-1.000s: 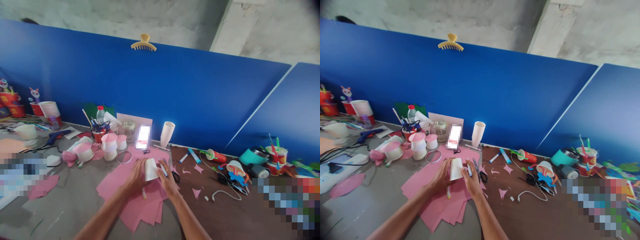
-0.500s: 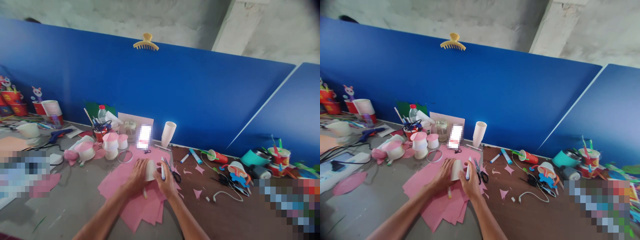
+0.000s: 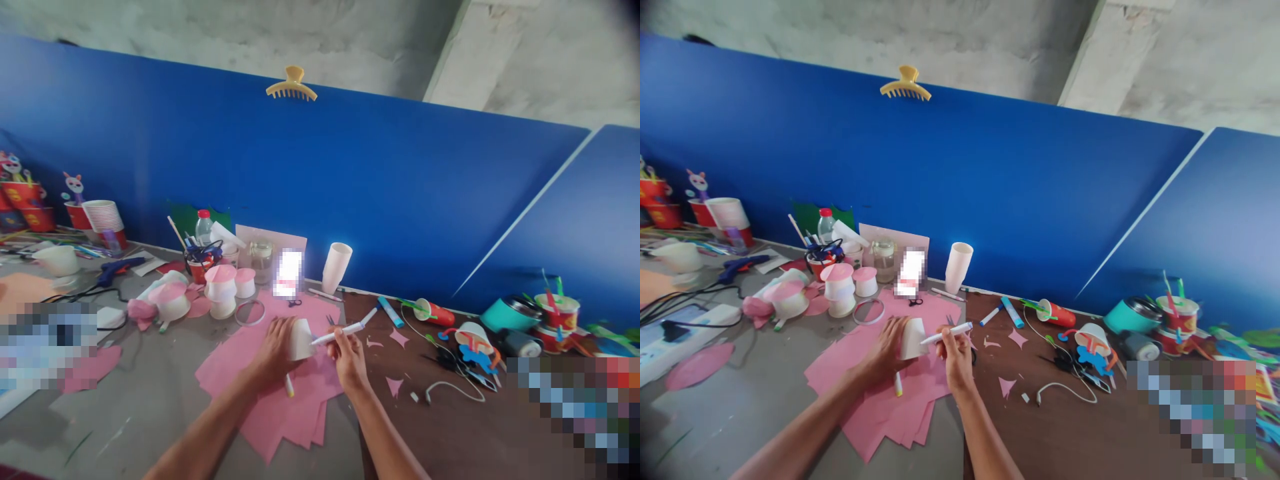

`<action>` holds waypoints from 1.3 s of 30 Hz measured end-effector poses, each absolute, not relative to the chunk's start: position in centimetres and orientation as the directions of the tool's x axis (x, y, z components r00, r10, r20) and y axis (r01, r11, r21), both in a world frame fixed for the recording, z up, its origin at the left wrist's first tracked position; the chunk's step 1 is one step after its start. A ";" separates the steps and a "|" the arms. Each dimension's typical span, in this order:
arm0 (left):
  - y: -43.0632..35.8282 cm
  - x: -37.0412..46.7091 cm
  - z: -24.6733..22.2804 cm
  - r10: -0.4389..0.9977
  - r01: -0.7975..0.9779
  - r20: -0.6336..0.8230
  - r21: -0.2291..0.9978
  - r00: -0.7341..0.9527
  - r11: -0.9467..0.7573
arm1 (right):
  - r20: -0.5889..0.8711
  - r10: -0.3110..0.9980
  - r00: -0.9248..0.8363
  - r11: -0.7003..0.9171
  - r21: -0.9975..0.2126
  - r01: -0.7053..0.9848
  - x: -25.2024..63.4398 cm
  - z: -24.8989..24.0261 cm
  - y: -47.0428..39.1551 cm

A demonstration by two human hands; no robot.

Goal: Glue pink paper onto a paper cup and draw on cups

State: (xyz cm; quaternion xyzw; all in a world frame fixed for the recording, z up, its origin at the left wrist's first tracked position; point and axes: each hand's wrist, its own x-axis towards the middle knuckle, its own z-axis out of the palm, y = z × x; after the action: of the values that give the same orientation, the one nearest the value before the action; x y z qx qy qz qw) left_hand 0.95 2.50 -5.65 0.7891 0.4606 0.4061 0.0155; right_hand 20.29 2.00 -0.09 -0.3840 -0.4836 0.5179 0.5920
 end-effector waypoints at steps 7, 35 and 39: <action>2.6 1.1 -5.6 0.716 0.720 0.644 0.358 0.271 -0.595 | 0.182 0.977 -0.110 0.157 -0.966 -0.204 19.7 -0.7 1.8; 2.3 1.2 -5.2 0.712 0.734 0.650 0.342 0.266 -0.587 | 0.228 0.964 -0.135 0.217 -0.972 -0.092 19.6 -0.4 1.5; 2.3 1.3 -5.0 0.718 0.733 0.642 0.347 0.269 -0.585 | 0.248 0.961 -0.119 0.240 -0.968 -0.077 19.6 -0.2 1.4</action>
State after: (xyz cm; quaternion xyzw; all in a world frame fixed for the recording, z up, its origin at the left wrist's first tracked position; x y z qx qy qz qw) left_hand 1.28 2.28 -5.01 0.7966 0.4552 0.3976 -0.0091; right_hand 19.56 1.44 -0.17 -0.3858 -0.5731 0.4809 0.5399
